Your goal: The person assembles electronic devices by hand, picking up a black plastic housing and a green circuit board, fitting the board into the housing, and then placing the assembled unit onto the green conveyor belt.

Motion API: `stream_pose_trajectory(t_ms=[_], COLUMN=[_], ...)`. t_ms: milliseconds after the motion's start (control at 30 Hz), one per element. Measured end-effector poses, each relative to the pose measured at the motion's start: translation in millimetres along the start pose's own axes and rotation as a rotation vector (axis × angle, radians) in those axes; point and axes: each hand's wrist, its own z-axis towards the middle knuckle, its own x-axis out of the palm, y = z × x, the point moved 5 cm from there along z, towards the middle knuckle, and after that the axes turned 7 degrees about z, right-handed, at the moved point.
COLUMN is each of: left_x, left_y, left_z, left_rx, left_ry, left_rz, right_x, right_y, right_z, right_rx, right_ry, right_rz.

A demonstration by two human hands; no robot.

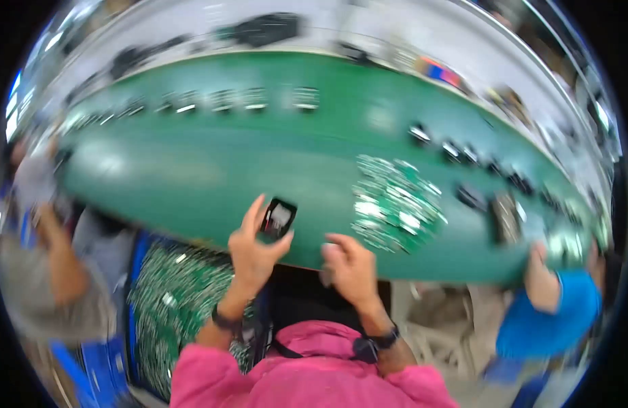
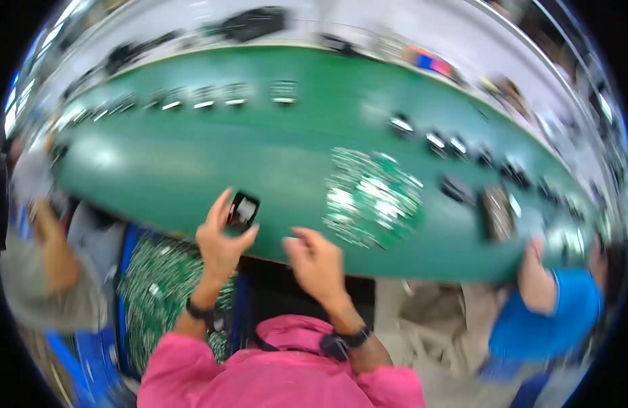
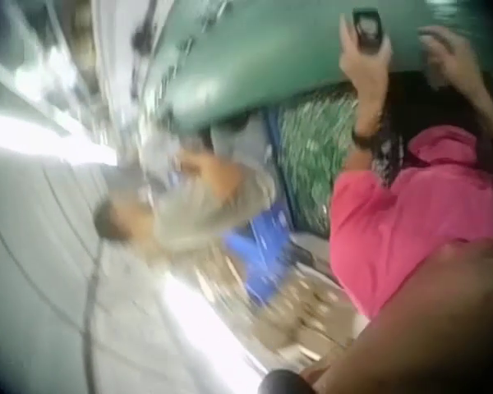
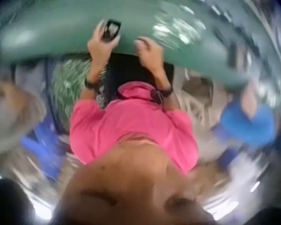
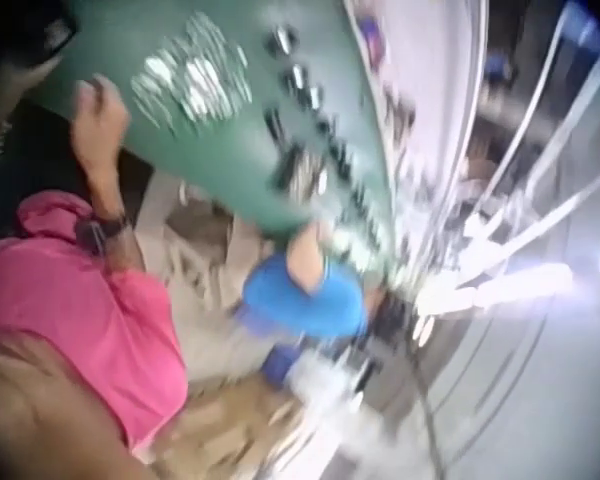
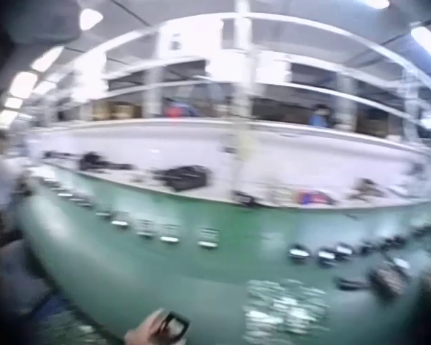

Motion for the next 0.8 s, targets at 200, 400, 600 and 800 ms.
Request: stream_pose_trajectory(t_ms=[200, 400, 600, 800], left_x=[92, 109, 103, 95], left_y=[-83, -66, -23, -25], left_z=[-79, -80, -73, -73], left_rx=[0.268, 0.268, 0.139, 0.192], left_ry=[0.283, 0.405, 0.245, 0.115], left_rz=[-0.215, -0.117, -0.081, 0.062], right_x=[-84, -365, -538, -563], right_y=[7, -39, -121, -150], right_z=[-29, -59, -69, -8], right_rx=[-0.07, -0.045, 0.173, 0.248], right_ry=[-0.272, -0.93, -1.106, -1.054], right_rz=[-0.227, -0.613, -0.723, -0.707])
